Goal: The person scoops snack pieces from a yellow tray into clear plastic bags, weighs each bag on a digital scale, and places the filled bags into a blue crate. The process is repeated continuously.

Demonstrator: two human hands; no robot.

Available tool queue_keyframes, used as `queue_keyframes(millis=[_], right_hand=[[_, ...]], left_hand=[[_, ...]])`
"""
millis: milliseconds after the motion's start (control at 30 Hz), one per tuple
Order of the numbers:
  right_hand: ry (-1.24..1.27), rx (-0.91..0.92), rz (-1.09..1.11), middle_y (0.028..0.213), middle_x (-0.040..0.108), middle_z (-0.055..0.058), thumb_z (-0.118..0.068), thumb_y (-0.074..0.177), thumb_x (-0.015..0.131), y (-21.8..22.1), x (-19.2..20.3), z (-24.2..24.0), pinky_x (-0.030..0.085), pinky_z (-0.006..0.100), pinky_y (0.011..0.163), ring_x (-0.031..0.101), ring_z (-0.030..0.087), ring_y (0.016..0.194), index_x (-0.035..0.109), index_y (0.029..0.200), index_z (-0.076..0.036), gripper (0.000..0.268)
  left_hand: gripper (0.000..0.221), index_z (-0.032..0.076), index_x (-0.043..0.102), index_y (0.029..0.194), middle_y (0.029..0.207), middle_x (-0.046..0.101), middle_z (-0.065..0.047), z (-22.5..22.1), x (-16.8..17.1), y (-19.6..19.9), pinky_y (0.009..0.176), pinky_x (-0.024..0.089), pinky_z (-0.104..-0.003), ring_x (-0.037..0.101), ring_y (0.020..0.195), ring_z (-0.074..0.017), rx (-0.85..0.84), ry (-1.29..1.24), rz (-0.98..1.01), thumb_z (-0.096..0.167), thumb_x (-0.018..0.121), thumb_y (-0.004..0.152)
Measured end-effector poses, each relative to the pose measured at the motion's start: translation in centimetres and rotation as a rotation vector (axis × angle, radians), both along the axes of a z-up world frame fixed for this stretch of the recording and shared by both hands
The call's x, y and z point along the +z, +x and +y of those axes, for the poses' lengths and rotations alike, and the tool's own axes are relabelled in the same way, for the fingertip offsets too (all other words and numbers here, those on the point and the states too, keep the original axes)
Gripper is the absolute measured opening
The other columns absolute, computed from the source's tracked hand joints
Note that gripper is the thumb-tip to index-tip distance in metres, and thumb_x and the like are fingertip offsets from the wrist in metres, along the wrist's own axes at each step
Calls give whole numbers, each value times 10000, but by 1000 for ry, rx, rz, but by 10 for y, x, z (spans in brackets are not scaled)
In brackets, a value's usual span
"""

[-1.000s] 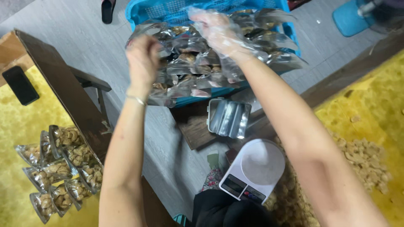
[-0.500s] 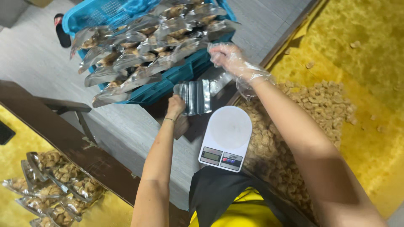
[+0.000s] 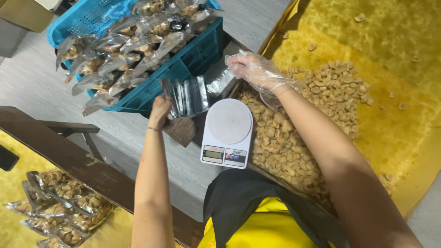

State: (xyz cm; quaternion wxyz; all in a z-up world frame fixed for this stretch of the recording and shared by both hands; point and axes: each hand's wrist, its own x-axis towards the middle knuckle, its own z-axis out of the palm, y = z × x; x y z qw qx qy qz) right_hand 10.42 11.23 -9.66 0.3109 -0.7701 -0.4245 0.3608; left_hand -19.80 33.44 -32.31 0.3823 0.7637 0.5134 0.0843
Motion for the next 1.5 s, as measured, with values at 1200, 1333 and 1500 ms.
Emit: queue_keyframes(millis=[1200,1333,1500], right_hand=[[-127,-768,-33,764,664,31,-404,990,515,44,-48,-349,439,239,435,614,129,565,605,1152,-113,345],[28,-695,54,707,664,80,-361,1069,546,35,-68,-355,473,197,410,647,101,555,631,1082,-16,356],[47,-801,64,712,663,66,-252,1008,516,26,-44,-334,453,226,357,585,114,470,633,1160,-76,260]], left_hand=[[188,-38,739,1026,767,744,-183,-436,99,302,431,546,-294,666,504,-190,-852,288,-303,51,576,999],[244,7,722,1160,773,759,-179,-416,98,293,396,529,-296,644,479,-172,-847,87,-338,59,601,954],[481,25,504,1446,821,743,-204,-418,126,275,459,591,-272,632,519,-158,-1006,351,-317,49,574,971]])
